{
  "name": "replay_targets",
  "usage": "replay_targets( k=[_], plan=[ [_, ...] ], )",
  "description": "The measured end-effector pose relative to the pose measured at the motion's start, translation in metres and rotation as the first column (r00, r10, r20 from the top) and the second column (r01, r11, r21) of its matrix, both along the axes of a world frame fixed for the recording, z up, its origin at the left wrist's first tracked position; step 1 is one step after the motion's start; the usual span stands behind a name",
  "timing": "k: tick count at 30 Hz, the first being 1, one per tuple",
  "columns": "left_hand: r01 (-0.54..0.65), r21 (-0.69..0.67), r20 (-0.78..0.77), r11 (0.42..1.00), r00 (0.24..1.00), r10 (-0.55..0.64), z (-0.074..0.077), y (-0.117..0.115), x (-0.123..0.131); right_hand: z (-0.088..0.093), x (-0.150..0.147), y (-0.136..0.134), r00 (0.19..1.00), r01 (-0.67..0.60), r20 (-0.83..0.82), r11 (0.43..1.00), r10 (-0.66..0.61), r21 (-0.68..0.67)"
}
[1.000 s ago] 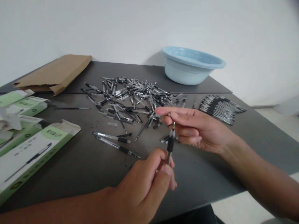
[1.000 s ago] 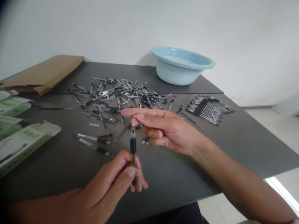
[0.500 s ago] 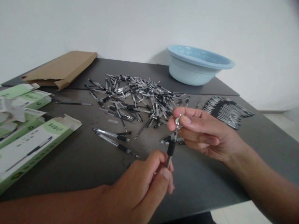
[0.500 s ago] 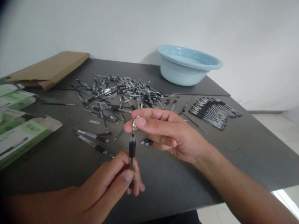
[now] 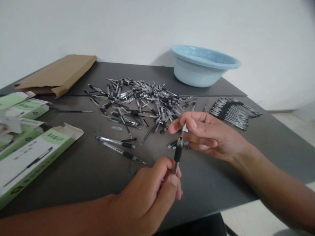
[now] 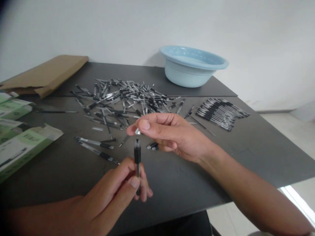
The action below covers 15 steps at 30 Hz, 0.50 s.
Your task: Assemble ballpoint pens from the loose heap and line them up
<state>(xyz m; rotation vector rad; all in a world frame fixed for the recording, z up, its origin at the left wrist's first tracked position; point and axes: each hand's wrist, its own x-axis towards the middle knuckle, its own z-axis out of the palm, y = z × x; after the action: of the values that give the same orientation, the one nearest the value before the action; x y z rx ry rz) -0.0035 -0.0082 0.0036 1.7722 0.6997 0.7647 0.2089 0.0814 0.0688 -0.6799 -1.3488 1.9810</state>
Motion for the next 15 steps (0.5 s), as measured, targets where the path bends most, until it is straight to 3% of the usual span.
replay_targets(
  k=[5,9,15],
  plan=[
    [-0.017,-0.012,-0.005,1.000,1.000,0.017,-0.0003,-0.0012,0.0010,0.0010,-0.0013,-0.0001,0.997,0.052,0.054,0.992,-0.058,0.119],
    [-0.044,-0.006,-0.001,0.999,0.999,0.044,0.0018,-0.0044,0.0026,-0.0002,0.0005,0.0018,0.995,0.088,0.031,0.986,-0.093,0.140],
    [-0.049,-0.030,-0.013,0.998,0.999,0.049,0.0044,-0.0051,0.0036,-0.0026,0.0049,0.0055,0.991,0.057,0.108,0.973,-0.083,0.224]
  ],
)
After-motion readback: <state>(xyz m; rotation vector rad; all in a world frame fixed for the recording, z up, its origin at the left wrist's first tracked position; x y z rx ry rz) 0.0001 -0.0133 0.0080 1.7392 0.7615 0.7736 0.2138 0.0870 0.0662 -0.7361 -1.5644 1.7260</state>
